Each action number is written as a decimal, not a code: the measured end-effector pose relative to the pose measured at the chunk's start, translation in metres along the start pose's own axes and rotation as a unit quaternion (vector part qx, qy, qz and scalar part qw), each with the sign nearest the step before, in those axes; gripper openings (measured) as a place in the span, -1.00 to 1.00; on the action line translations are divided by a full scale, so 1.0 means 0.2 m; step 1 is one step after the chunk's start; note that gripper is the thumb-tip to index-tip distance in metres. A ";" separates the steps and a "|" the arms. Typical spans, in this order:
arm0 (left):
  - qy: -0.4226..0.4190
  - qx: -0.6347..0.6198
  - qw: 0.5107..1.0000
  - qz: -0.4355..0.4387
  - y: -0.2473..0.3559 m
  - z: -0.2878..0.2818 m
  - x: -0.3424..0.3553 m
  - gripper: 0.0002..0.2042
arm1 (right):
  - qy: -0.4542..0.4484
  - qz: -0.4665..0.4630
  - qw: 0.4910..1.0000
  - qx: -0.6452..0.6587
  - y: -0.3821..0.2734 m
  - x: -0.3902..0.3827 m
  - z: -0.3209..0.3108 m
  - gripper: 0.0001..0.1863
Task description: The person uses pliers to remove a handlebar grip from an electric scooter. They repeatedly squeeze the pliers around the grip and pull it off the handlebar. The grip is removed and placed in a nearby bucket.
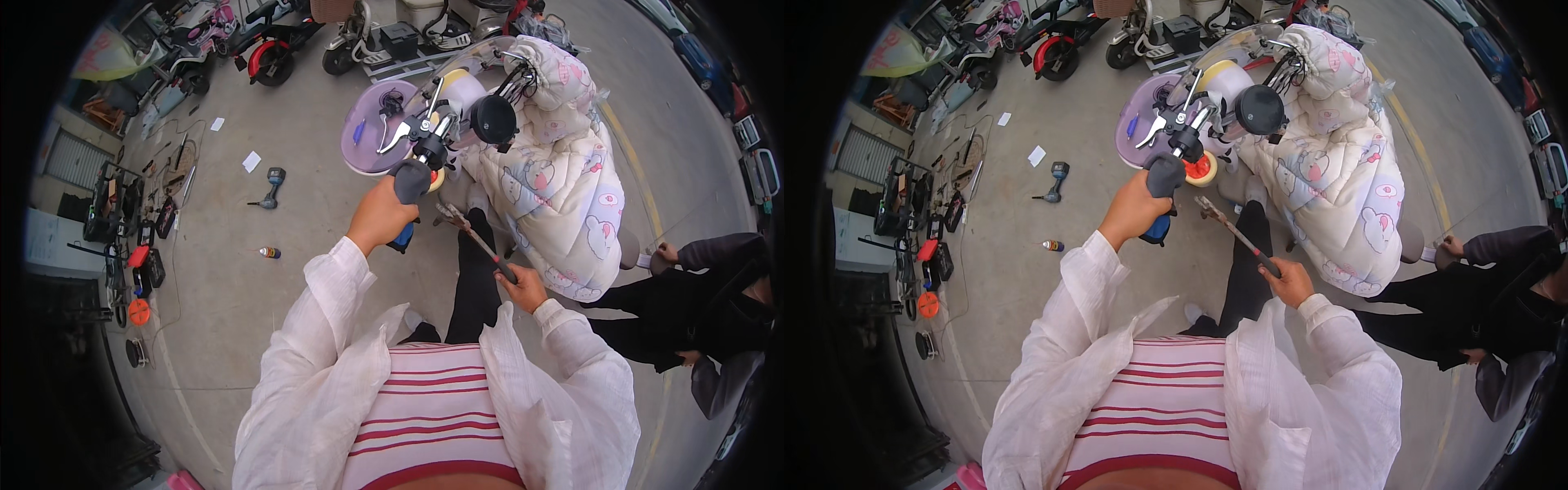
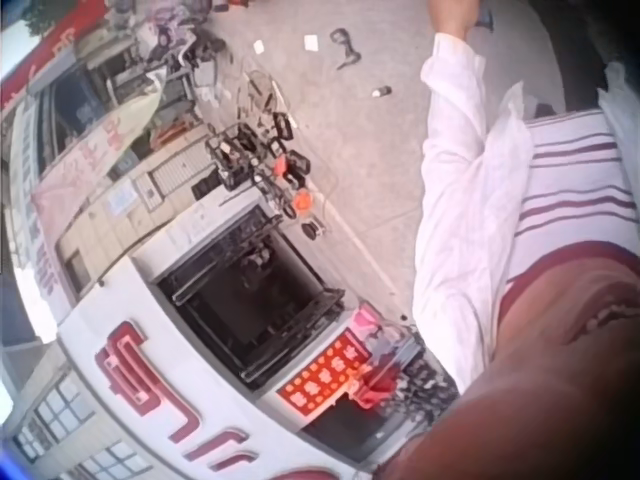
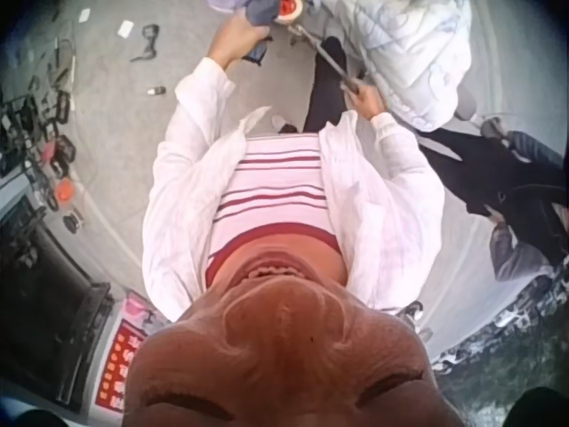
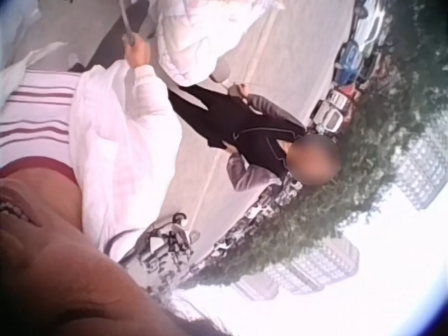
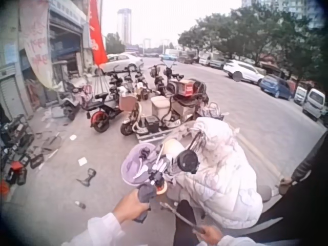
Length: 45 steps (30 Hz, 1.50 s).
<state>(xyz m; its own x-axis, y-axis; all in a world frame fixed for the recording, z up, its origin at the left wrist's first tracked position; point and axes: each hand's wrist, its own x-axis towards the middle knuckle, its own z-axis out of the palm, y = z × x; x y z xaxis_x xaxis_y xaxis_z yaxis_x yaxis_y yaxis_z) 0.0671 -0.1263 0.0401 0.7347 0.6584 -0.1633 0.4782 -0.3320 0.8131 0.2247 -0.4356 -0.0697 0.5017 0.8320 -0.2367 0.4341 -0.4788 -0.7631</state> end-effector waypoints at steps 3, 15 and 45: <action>0.003 0.016 1.000 -0.008 -0.02 0.01 0.02 -0.52 | -0.049 0.053 0.995 -0.065 -0.08 0.02 0.17 -0.75; 0.013 0.017 0.999 -0.038 0.03 0.02 0.00 -0.54 | -0.200 -0.032 0.961 -0.191 -0.10 0.73 1.22 -0.65; -0.209 -0.287 0.890 -0.288 0.01 -0.09 0.09 -0.65 | -0.368 -0.145 0.534 0.747 -0.76 1.09 0.43 -0.35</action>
<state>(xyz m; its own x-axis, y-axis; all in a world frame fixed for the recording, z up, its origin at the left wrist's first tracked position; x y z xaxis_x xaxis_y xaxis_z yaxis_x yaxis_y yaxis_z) 0.0720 -0.1036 0.0477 0.6191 0.2601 -0.7410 0.5967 0.4576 0.6592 0.2023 -0.1575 -0.0569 -0.0938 0.9584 0.2696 -0.9443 0.0002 -0.3291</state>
